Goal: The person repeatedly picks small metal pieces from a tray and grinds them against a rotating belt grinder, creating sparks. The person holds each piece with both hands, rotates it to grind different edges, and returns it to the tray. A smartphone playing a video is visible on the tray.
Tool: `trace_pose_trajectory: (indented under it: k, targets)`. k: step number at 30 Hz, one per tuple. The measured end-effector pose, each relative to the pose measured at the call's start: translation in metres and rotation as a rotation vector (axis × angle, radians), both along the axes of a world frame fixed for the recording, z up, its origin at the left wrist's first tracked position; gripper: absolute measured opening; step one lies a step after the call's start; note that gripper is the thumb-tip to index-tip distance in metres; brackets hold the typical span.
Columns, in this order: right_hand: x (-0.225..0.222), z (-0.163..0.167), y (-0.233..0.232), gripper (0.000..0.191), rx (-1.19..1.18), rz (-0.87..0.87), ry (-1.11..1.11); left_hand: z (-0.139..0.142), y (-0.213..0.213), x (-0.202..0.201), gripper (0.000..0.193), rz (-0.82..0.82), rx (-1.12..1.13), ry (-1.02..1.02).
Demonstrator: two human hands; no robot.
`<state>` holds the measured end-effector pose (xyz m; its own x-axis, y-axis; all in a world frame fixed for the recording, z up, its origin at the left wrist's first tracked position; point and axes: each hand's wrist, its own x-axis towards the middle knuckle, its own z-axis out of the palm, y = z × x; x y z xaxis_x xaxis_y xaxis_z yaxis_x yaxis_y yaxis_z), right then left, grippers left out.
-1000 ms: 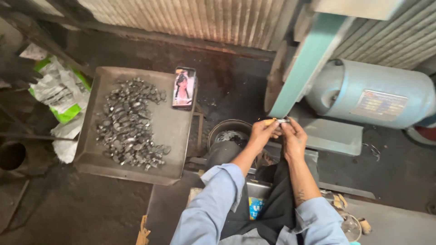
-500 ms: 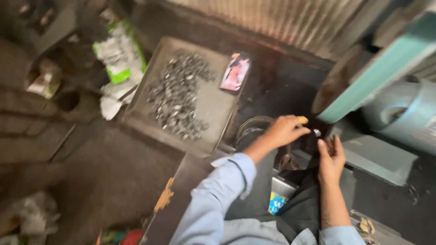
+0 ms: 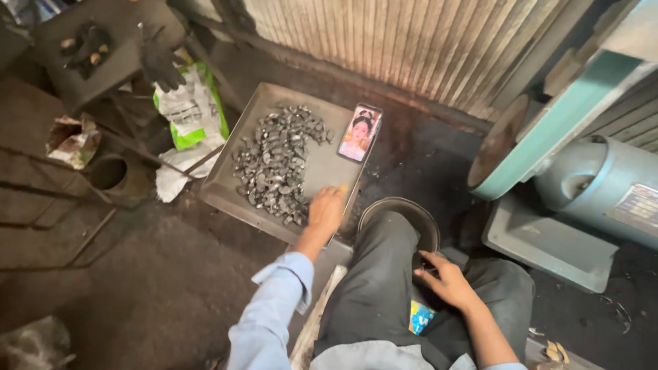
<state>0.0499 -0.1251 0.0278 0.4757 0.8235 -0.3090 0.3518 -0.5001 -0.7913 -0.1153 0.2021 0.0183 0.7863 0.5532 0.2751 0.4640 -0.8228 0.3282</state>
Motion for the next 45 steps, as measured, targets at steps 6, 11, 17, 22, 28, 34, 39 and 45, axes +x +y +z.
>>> trace_pose_trajectory:
  k: [6, 11, 17, 22, 28, 34, 39, 45]
  targets:
    - [0.016, -0.019, 0.002, 0.052, 0.525, -0.594, 0.690, 0.022, -0.133, 0.103, 0.062, -0.043, -1.114, -0.619]
    - [0.037, -0.025, -0.018, 0.050, 0.767, -0.855, 0.835, 0.000, -0.216, 0.150, 0.070, -0.130, -1.681, -0.668]
    - [0.042, -0.034, -0.024, 0.047, 0.750, -0.972, 0.910, -0.018, -0.219, 0.153, 0.067, -0.198, -1.716, -0.623]
    - [0.045, -0.037, -0.015, 0.045, 0.832, -0.963, 0.868, -0.022, -0.214, 0.160, 0.058, -0.200, -1.755, -0.629]
    - [0.052, -0.030, -0.005, 0.046, 0.789, -0.938, 0.494, -0.023, -0.215, 0.171, 0.040, -0.106, -1.666, -0.417]
    - [0.066, -0.022, -0.003, 0.049, 0.838, -0.984, 0.544, -0.018, -0.205, 0.183, 0.033, -0.182, -1.800, -0.409]
    - [0.088, -0.017, 0.006, 0.048, 0.830, -0.987, 0.522, -0.017, -0.199, 0.207, 0.031, -0.245, -1.803, -0.433]
    - [0.104, -0.013, 0.019, 0.045, 0.790, -1.006, 0.445, -0.023, -0.199, 0.228, 0.028, -0.208, -1.821, -0.479]
